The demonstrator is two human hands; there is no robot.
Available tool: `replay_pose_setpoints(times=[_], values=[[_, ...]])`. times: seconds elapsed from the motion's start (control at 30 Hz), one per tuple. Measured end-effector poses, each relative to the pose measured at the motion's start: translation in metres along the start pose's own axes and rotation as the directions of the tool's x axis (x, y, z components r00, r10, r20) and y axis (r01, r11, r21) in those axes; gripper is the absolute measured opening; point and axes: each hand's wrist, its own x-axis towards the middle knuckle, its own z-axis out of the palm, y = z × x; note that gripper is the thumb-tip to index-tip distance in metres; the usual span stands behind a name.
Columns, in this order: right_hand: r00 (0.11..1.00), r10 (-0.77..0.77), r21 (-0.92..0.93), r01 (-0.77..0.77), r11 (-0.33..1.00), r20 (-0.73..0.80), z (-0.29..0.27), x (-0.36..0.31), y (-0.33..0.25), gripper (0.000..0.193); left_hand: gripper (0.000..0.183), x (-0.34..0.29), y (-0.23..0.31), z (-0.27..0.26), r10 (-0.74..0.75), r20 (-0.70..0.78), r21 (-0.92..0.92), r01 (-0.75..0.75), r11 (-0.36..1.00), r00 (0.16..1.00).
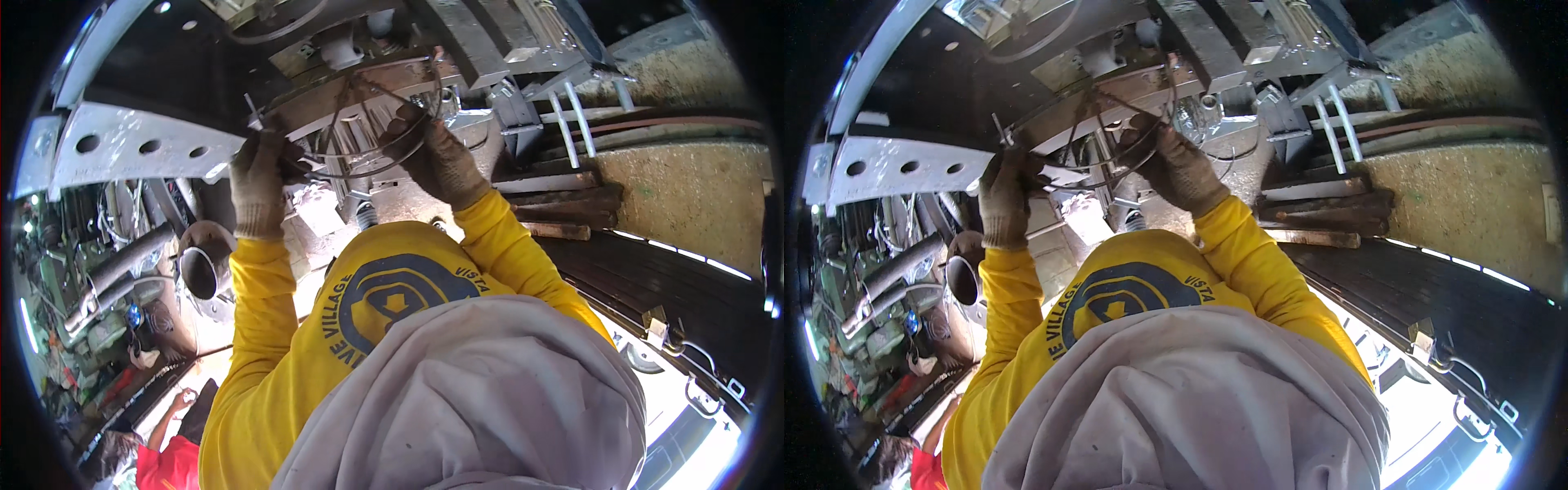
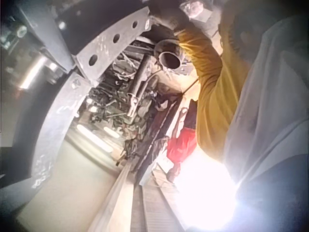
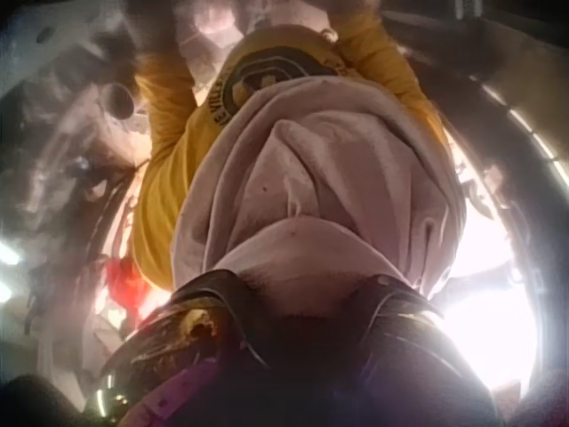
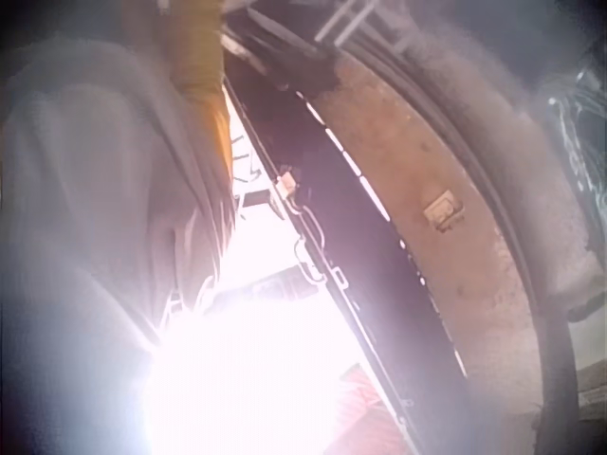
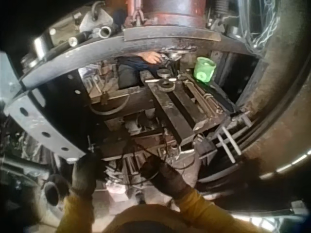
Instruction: The person uses their hands to position and secure a small metal component within a larger metal frame on a workbench.
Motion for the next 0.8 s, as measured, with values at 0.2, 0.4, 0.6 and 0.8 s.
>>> replay_pose_setpoints(times=[0.2, 0.4, 0.6, 0.8], values=[[0.989, 0.118, 0.071, -0.125, 0.99, 0.093, 0.0, 0.001, -0.004, 0.052, 0.027, 0.001, -0.002, 0.0, -0.038, -0.012, -0.073, 0.037, 0.997, 0.999], [0.985, 0.126, 0.19, -0.147, 0.971, 0.12, -0.003, 0.001, 0.003, 0.049, 0.025, 0.009, 0.001, -0.005, -0.008, 0.018, -0.047, 0.009, 0.999, 1.0], [0.995, 0.019, 0.128, -0.032, 0.991, 0.097, -0.005, 0.005, 0.01, 0.036, 0.029, 0.023, 0.015, -0.003, 0.058, 0.089, 0.083, -0.066, 0.994, 0.994], [0.985, -0.147, 0.124, 0.158, 0.98, -0.091, 0.003, 0.003, 0.026, 0.04, 0.031, 0.042, 0.026, -0.004, 0.149, 0.086, 0.347, -0.169, 0.922, 0.985]])
